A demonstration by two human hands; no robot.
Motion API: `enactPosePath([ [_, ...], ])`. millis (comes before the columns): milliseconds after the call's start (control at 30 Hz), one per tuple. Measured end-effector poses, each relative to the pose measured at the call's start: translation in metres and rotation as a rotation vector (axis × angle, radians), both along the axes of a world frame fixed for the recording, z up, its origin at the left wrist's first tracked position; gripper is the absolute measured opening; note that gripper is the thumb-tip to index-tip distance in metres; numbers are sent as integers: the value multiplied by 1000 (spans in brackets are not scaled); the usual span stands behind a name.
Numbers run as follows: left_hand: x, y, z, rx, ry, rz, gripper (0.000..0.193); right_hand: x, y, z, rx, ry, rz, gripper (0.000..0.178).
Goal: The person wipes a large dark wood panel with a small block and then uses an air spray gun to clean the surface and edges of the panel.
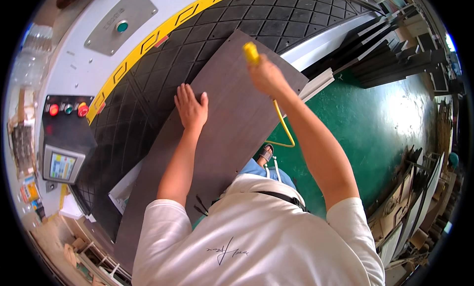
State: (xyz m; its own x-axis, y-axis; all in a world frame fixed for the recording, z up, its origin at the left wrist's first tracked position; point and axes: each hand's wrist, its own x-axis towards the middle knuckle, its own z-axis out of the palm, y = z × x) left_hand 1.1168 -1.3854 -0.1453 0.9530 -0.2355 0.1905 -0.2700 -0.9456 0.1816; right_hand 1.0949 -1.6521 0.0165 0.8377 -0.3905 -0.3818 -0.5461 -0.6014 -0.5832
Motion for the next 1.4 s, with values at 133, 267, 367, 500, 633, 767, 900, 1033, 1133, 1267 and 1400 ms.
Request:
enactPosePath([
  [133, 62, -75, -8, -22, 3, -128, 79, 14, -39, 11, 164, 84, 27, 53],
  [267, 111, -146, -13, -67, -18, -237, 78, -1, -46, 26, 250, 184, -40, 52],
  [367, 149, -190, -26, -93, -53, -332, 77, -23, -65, 8, 135, 106, -88, 50],
  [500, 186, -217, -30, -70, -39, -507, 69, -78, -65, 54, 278, 329, 48, 52],
  [633, 188, -221, -29, -43, -35, -663, 67, -140, -79, 64, 351, 420, -194, 50],
  [767, 122, -230, -25, -110, -69, -910, 68, -192, -91, 66, 264, 361, -355, 44],
  [900, 77, -234, -15, -145, -32, -982, 66, -218, -88, 68, 139, 289, -394, 44],
  [1033, 32, -226, 0, -57, -28, -1074, 64, -218, -85, 102, 135, 471, -198, 46],
  [1133, 0, -217, 5, -105, 9, -1078, 63, -238, -86, 108, 23, 349, -239, 51],
  [1267, -36, -204, 12, -163, 47, -999, 63, -242, -92, 115, 88, 453, -64, 52],
  [1400, -73, -178, 20, -232, 75, -775, 61, -265, -113, 87, 16, 348, -9, 49],
])
